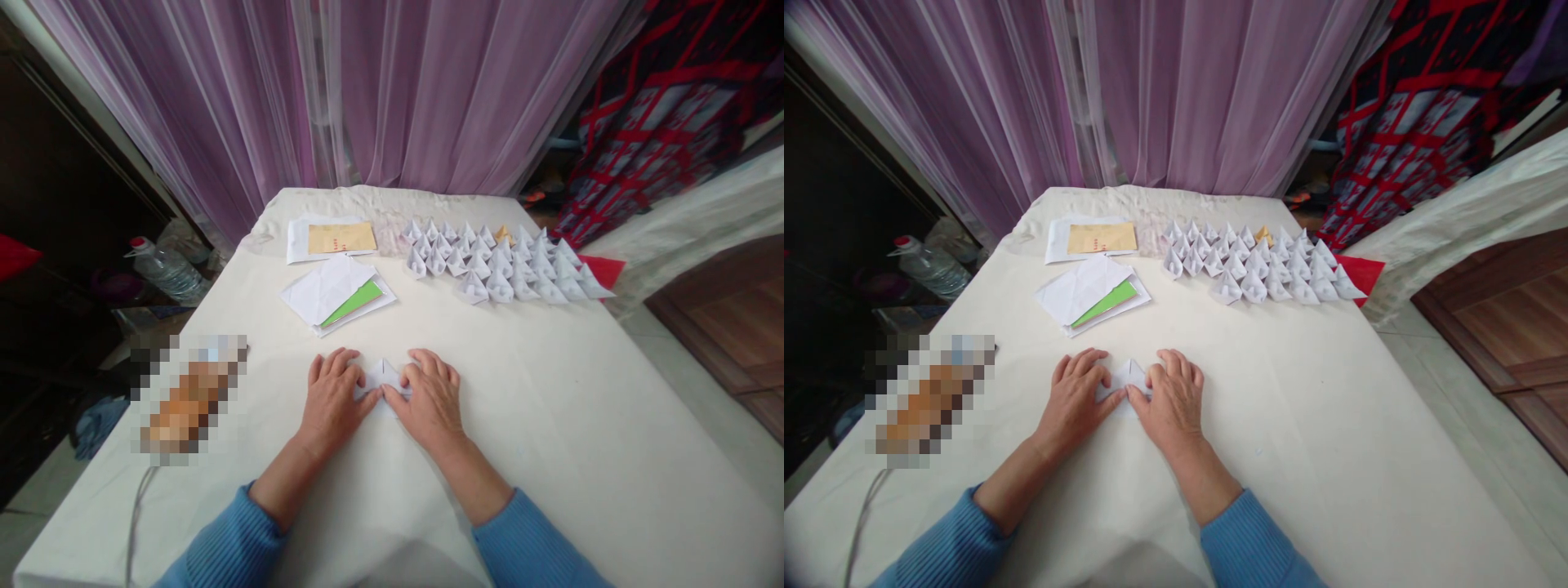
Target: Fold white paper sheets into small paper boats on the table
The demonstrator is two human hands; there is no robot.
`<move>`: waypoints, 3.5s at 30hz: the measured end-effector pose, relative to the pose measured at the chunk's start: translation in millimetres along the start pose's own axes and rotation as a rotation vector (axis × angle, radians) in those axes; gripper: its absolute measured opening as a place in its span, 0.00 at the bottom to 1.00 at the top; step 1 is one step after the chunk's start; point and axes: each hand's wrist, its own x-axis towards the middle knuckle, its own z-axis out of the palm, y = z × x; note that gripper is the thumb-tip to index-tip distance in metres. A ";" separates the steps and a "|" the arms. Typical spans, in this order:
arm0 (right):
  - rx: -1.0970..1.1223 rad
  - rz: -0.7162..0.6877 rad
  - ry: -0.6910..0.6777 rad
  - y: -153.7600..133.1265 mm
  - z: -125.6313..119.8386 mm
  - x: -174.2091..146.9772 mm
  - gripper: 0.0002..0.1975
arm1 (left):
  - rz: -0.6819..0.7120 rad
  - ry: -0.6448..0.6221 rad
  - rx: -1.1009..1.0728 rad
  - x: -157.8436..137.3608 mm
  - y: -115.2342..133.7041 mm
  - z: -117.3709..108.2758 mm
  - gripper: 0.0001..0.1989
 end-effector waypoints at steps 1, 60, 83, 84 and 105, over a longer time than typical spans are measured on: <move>-0.003 0.003 -0.003 -0.1 -0.2 0.1 0.11 | -0.001 -0.002 0.005 0.1 -0.1 0.9 0.10; 0.015 0.073 -0.158 11.7 -2.2 3.2 0.09 | -0.118 -0.007 0.024 1.1 -7.8 1.3 0.08; 0.067 0.109 -0.331 5.7 -3.1 26.4 0.14 | -0.044 0.026 -0.025 -1.6 -22.2 5.6 0.11; 0.069 0.111 -0.315 5.8 -2.2 26.2 0.13 | -0.039 0.030 -0.018 -1.7 -21.8 5.9 0.12; 0.334 0.097 -0.148 -7.2 -16.5 20.6 0.04 | 0.001 0.276 -0.020 -1.2 -15.7 1.0 0.07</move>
